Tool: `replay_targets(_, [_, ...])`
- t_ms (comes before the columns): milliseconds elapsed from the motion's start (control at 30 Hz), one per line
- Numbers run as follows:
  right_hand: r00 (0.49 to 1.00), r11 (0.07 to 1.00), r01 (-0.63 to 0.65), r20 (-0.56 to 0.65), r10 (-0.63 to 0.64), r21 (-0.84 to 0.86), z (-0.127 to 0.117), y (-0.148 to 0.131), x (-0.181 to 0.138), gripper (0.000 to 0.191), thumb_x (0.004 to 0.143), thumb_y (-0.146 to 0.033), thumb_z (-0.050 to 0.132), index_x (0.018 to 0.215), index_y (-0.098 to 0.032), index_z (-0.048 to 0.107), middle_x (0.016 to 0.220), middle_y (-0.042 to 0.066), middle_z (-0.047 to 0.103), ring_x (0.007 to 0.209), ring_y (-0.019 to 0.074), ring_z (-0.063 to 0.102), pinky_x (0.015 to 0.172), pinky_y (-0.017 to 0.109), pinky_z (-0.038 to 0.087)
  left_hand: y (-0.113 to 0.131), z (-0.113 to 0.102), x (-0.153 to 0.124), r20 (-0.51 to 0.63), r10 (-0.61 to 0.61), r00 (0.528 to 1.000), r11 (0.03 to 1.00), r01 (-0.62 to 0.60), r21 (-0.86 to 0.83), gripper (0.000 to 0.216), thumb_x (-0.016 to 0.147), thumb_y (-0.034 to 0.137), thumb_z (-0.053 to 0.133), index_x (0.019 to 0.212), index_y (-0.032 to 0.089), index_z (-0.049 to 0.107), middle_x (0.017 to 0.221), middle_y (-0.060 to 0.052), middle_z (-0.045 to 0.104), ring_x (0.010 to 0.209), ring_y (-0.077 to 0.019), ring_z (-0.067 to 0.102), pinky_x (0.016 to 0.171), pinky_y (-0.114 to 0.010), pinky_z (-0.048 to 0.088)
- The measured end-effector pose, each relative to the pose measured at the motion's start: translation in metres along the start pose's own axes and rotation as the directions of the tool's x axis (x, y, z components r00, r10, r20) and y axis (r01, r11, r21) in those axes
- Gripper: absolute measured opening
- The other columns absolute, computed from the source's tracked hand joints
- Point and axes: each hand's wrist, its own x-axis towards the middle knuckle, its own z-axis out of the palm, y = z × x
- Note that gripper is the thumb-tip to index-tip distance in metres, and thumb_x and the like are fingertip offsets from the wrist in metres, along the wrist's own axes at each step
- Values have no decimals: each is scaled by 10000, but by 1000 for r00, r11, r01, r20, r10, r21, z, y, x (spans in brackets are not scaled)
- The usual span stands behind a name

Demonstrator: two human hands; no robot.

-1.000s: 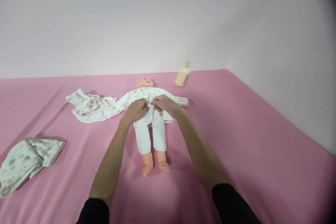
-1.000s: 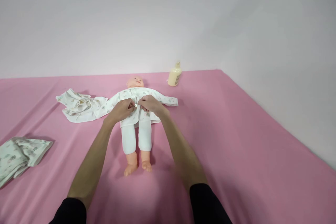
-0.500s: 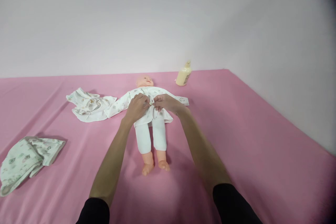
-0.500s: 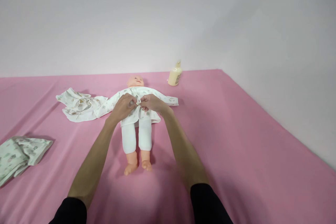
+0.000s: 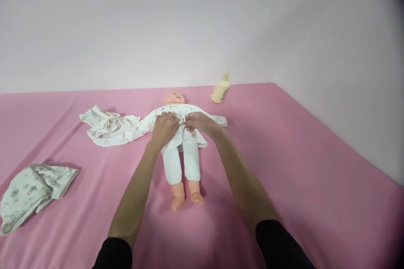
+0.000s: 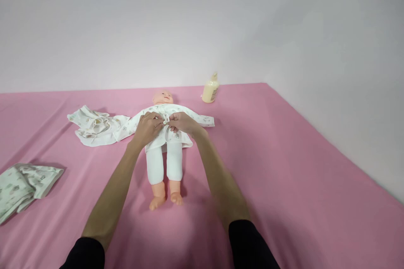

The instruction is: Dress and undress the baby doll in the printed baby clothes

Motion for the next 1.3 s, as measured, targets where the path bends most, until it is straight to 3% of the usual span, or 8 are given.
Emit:
replay_targets(167, [999,1000,25,-23,-25,5,0,-1,0,181,773,-285,778,824,-155,663,701,26,645,635,113,582,586,225,499,-2,-2,1,-44,5,999,998,-8,-59,242,991,254,511,923,224,741,1108,-62,703,1083,-256,565,936,-412,394])
replay_targets(433, [983,968,161,-54,-175,-193,4,-8,-5,111,826,-285,661,826,-178,631,734,-11,633,679,113,584,641,228,452,-4,0,2,-101,-46,994,987,30,-156,238,993,273,512,919,216,731,1066,-59,719,1067,-238,582,969,-392,404])
replay_targets(633, [980,953,171,-61,-192,-248,4,-10,-7,88,816,-252,648,868,-181,649,793,2,673,726,134,611,665,245,459,-3,4,3,-133,-91,987,975,61,-215,217,987,279,522,964,222,730,1055,-53,741,1054,-230,614,983,-377,427])
replay_targets(900, [988,987,141,-52,-145,-80,0,-13,-10,135,851,-131,578,911,-165,694,875,41,726,797,142,678,788,260,543,-3,2,2,-119,-71,990,977,45,-210,263,999,286,491,938,211,735,976,-57,754,968,-228,626,934,-367,436])
replay_targets(1067, [986,990,133,-105,-126,53,4,-4,0,90,832,-151,659,920,-153,675,833,33,721,738,123,674,753,255,565,-3,4,1,-93,-76,993,977,56,-204,270,1007,306,481,946,218,729,1011,-52,749,1002,-231,618,951,-366,432])
replay_targets(1300, [988,982,147,-52,-142,117,2,-2,-1,133,802,-194,731,926,-152,707,885,42,738,774,122,663,790,262,558,-7,7,1,-94,-42,995,981,24,-190,303,1018,295,446,928,209,723,979,-58,735,970,-228,606,932,-358,434])
